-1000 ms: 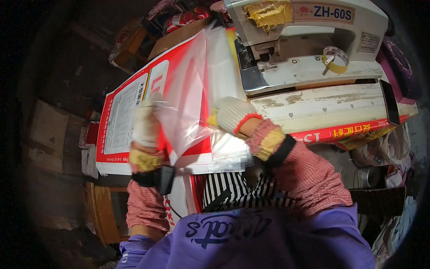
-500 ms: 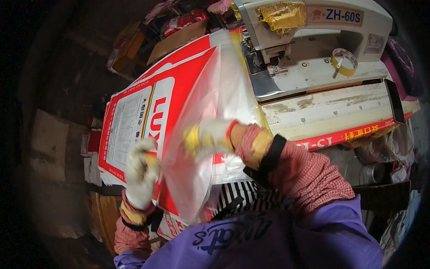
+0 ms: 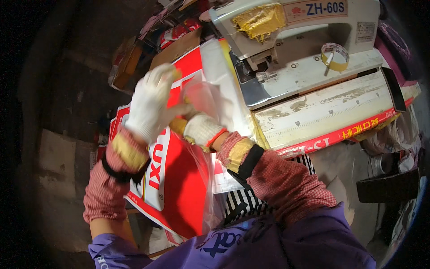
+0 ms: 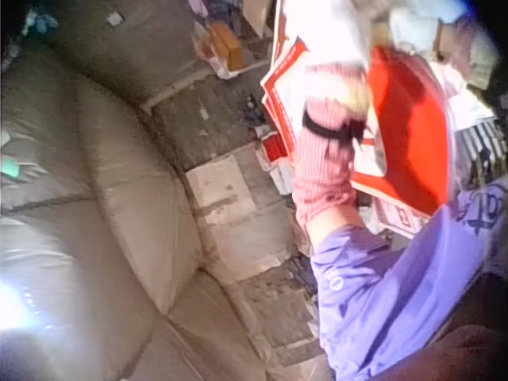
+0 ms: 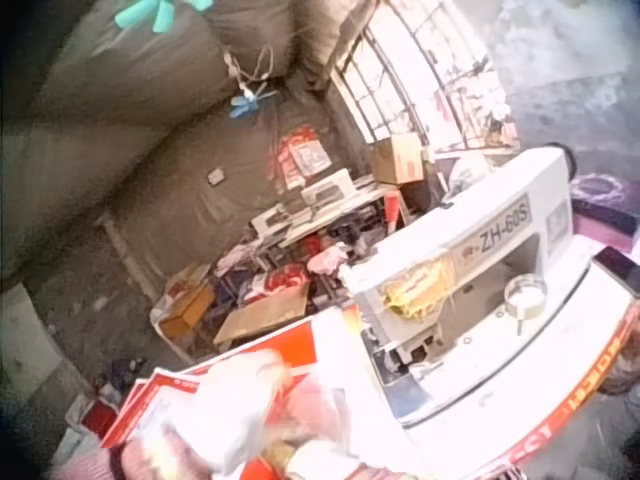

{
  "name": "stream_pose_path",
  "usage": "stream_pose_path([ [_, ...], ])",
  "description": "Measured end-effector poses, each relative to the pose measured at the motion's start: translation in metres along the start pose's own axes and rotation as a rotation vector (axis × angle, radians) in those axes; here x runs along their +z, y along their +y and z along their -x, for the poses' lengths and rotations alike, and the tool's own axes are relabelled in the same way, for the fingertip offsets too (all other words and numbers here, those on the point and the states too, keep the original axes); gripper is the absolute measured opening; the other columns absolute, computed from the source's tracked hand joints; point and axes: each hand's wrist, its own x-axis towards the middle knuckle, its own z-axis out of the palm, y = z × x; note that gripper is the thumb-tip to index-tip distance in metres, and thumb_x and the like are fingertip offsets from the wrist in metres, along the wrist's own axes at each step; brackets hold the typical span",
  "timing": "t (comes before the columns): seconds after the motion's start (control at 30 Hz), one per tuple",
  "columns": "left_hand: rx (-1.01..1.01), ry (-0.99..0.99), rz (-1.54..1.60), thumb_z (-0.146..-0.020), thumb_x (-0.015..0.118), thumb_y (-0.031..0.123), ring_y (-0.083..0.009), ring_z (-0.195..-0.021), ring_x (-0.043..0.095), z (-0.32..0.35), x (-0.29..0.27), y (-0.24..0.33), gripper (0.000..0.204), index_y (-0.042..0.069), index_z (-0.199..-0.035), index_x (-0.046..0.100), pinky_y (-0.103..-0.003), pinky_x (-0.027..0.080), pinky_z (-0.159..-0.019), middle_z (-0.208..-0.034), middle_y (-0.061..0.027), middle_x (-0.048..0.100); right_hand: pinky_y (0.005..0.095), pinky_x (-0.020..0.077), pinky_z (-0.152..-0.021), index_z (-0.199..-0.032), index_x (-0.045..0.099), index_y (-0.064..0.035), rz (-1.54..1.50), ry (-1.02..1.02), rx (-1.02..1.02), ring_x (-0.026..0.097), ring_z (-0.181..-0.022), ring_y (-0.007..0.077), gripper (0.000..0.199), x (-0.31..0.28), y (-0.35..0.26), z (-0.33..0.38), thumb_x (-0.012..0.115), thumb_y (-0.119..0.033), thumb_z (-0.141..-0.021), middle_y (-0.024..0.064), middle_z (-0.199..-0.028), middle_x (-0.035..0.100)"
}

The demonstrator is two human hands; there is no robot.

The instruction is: The person is using an industrial machine to seal plastic bags.

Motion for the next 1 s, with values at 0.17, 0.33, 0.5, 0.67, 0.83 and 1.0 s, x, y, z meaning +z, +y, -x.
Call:
stream_pose_path([
  [0.17,0.188,-0.652,-0.409,-0.070,0.057,0.016,-0.0234,-0.079,0.059,-0.024,0.038,0.010,0.010,0.012,-0.079,0.058,-0.034,0.045,-0.066,-0.077,-0.0049,0.058,0.0406,0.0462,-0.057,-0.088,0.059,-0.0079,0.219,-0.260,-0.080,0.057,-0.063,0.0319,0.030,0.000,-0.008,0.009,0.058,-0.024,-0.062,0.0163,-0.069,0.058],
  [0.33,-0.024,-0.594,-0.655,-0.074,0.052,0.013,-0.0221,-0.069,0.061,-0.044,0.039,0.006,0.006,0.013,-0.073,0.058,-0.035,0.047,-0.059,-0.064,-0.0048,0.059,0.0363,0.0439,-0.076,-0.117,0.045,-0.0080,0.236,-0.382,0.108,0.055,-0.093,0.0328,0.062,-0.019,-0.035,0.025,0.041,-0.057,-0.079,0.0200,-0.105,0.055],
  [0.5,0.182,-0.381,-0.577,-0.075,0.050,0.013,-0.0235,-0.076,0.059,-0.056,0.081,-0.016,0.012,0.012,-0.085,0.056,-0.037,0.048,-0.057,-0.081,-0.0084,0.056,0.0381,0.0455,-0.073,-0.119,0.044,-0.0071,0.278,-0.468,0.087,0.058,-0.088,0.0299,0.062,-0.015,-0.020,0.014,0.034,-0.056,-0.082,0.0199,-0.099,0.057],
  [0.67,-0.223,-0.739,-0.492,-0.081,0.044,0.015,-0.0275,-0.084,0.060,-0.047,0.126,-0.046,0.018,0.011,-0.092,0.057,-0.039,0.049,-0.066,-0.092,-0.0109,0.059,0.0431,0.0444,-0.061,-0.102,0.052,-0.0082,0.167,-0.405,0.120,0.058,-0.066,0.0350,0.043,-0.007,-0.006,0.013,0.040,-0.044,-0.082,0.0190,-0.065,0.057],
  [0.83,-0.170,-0.729,-0.502,-0.079,0.040,0.021,-0.0304,-0.075,0.062,-0.098,0.085,-0.059,0.027,0.007,-0.086,0.063,-0.040,0.049,-0.065,-0.082,-0.0138,0.064,0.0361,0.0441,-0.084,-0.114,0.048,-0.0134,0.575,-0.668,-0.478,0.050,-0.106,0.0281,0.041,0.031,-0.003,0.021,0.054,-0.015,-0.073,0.0110,-0.122,0.045],
  [1.0,-0.260,-0.578,-0.784,-0.076,0.050,0.016,-0.0324,-0.086,0.060,-0.175,0.004,-0.089,0.021,0.006,-0.088,0.065,-0.040,0.048,-0.073,-0.092,-0.0165,0.062,0.0337,0.0366,-0.091,-0.119,0.043,-0.0089,0.623,-0.496,-0.709,0.046,-0.108,0.0273,0.046,0.085,0.016,0.105,0.054,-0.017,-0.075,0.0126,-0.114,0.049],
])
